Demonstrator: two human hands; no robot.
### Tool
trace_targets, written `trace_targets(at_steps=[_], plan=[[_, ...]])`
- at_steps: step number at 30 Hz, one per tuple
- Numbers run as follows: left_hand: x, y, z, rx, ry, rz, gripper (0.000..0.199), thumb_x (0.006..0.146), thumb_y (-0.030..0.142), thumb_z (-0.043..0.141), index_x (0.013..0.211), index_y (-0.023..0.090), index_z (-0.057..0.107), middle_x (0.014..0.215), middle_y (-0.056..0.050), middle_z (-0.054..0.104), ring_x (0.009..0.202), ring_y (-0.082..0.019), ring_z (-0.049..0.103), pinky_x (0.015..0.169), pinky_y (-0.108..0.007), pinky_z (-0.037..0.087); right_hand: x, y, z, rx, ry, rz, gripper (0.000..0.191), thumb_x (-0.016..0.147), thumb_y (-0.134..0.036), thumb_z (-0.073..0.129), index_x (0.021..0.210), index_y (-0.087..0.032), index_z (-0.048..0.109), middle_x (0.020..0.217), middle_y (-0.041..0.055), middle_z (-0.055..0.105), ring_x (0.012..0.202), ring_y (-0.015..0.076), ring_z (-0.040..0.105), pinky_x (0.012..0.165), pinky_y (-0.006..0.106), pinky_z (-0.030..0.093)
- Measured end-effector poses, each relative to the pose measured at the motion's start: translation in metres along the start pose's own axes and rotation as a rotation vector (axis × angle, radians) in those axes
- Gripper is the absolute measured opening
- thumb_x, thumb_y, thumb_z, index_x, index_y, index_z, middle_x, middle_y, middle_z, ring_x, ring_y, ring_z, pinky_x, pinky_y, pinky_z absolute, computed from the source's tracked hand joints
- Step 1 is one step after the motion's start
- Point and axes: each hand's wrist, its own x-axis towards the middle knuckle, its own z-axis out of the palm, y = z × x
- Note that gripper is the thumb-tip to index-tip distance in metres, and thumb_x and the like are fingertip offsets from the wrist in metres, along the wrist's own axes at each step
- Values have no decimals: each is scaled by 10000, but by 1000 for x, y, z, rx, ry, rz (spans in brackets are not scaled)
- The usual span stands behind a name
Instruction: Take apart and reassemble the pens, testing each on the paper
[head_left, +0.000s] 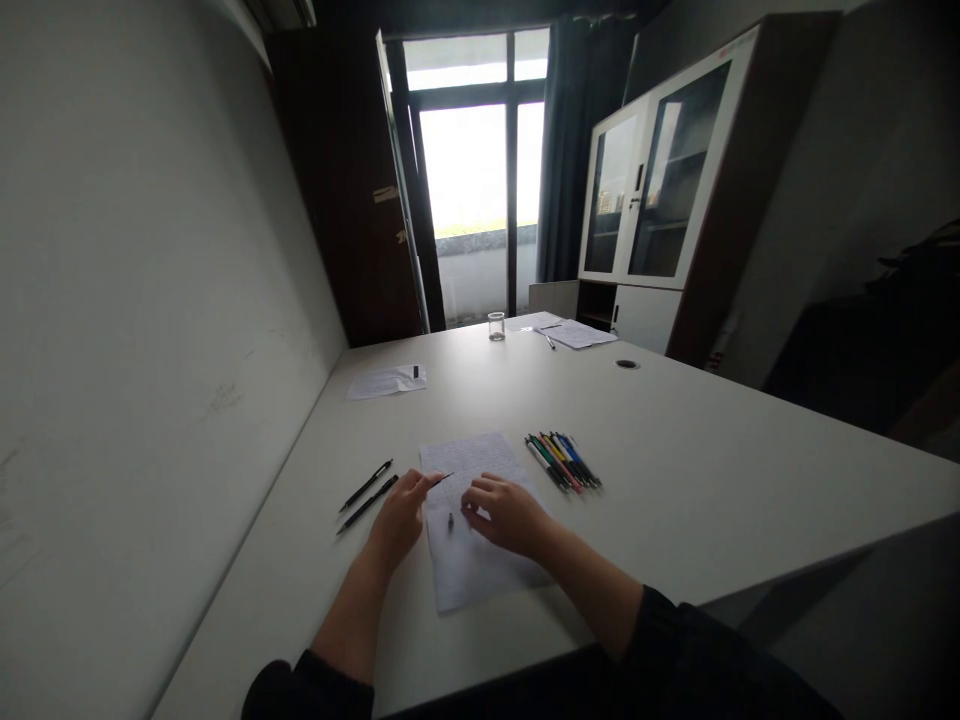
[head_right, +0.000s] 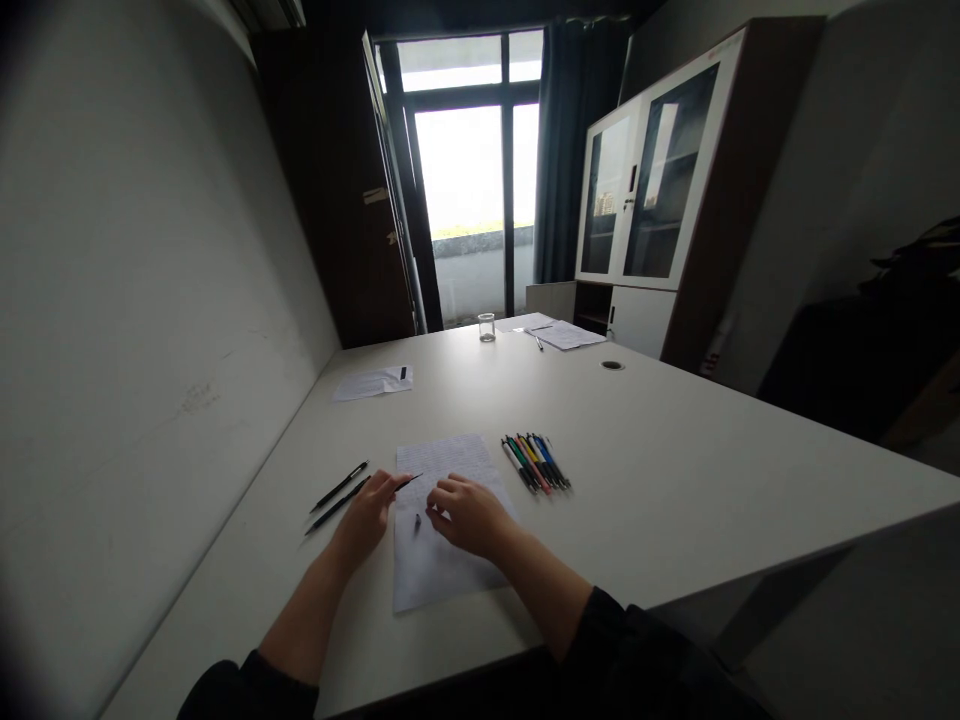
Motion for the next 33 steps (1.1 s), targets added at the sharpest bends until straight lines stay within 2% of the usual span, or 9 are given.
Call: trace_targets(at_steps=[3, 6, 8, 12, 19, 25, 28, 31, 33], plan=[[1, 6, -1, -7, -32, 41, 497, 865, -7, 411, 1243, 279, 564, 987, -49, 567, 925, -168, 556, 845, -308, 489, 3, 6, 4, 90, 123, 159, 66, 889, -234, 592, 926, -201, 635, 793, 16, 652, 734, 151, 586, 712, 269, 468], [1, 12, -3, -7, -67, 76, 458, 888, 26, 423, 1236, 283, 574, 996, -51, 586, 942, -174, 564, 851, -314, 492, 4, 12, 9, 195, 171, 229, 158, 888, -284, 620, 1027, -210, 632, 849, 13, 671, 652, 120, 589, 682, 252, 479], [2, 15, -4, -14, -82, 88, 447, 895, 36, 425, 1238, 282, 573, 1005, -52, 599, 953, -178, 571, 861, -320, 493, 4, 13, 12, 226, 158, 222, 140, 888, -294, 628, 1002, -217, 654, 860, 12, 680, 637, 115, 594, 678, 248, 480], [2, 17, -6, -40, -82, 88, 423, 886, 39, 450, 1222, 265, 575, 1035, -56, 613, 979, -186, 579, 874, -329, 498, 4, 13, 15, 221, 159, 196, 85, 897, -259, 618, 888, -210, 687, 842, 21, 693, 741, 144, 627, 717, 255, 475], [2, 14, -5, -53, -48, 61, 411, 873, 19, 468, 1186, 255, 590, 1028, -44, 621, 966, -172, 588, 872, -318, 499, 5, 12, 5, 291, 242, 240, 71, 890, -226, 608, 875, -199, 671, 828, 22, 695, 738, 143, 630, 716, 257, 484], [0, 5, -8, -103, -24, 34, 352, 887, 37, 471, 1139, 239, 611, 1040, -48, 628, 990, -174, 597, 892, -328, 499, 1, 19, -6, 490, 340, 352, 149, 912, -293, 548, 870, -187, 643, 763, 18, 688, 620, 123, 627, 581, 231, 504], [0, 0, -8, -119, -5, 18, 323, 892, 48, 474, 1109, 233, 624, 1038, -46, 638, 987, -173, 607, 887, -325, 505, -4, 24, -12, 561, 381, 403, 183, 915, -327, 529, 901, -179, 635, 788, 37, 693, 628, 135, 641, 536, 231, 514], [0, -2, -7, -104, 31, -4, 298, 889, 63, 492, 1093, 229, 632, 1015, -40, 650, 965, -170, 620, 873, -318, 511, -12, 26, -20, 492, 397, 386, 180, 920, -330, 531, 911, -184, 636, 795, 40, 684, 656, 143, 646, 579, 249, 532], [1, -1, -8, -84, 47, -6, 278, 889, 82, 507, 1086, 227, 638, 1000, -38, 658, 949, -171, 628, 859, -315, 516, -18, 24, -25, 351, 370, 312, 156, 928, -304, 531, 918, -196, 642, 824, 44, 678, 688, 146, 639, 633, 261, 528]])
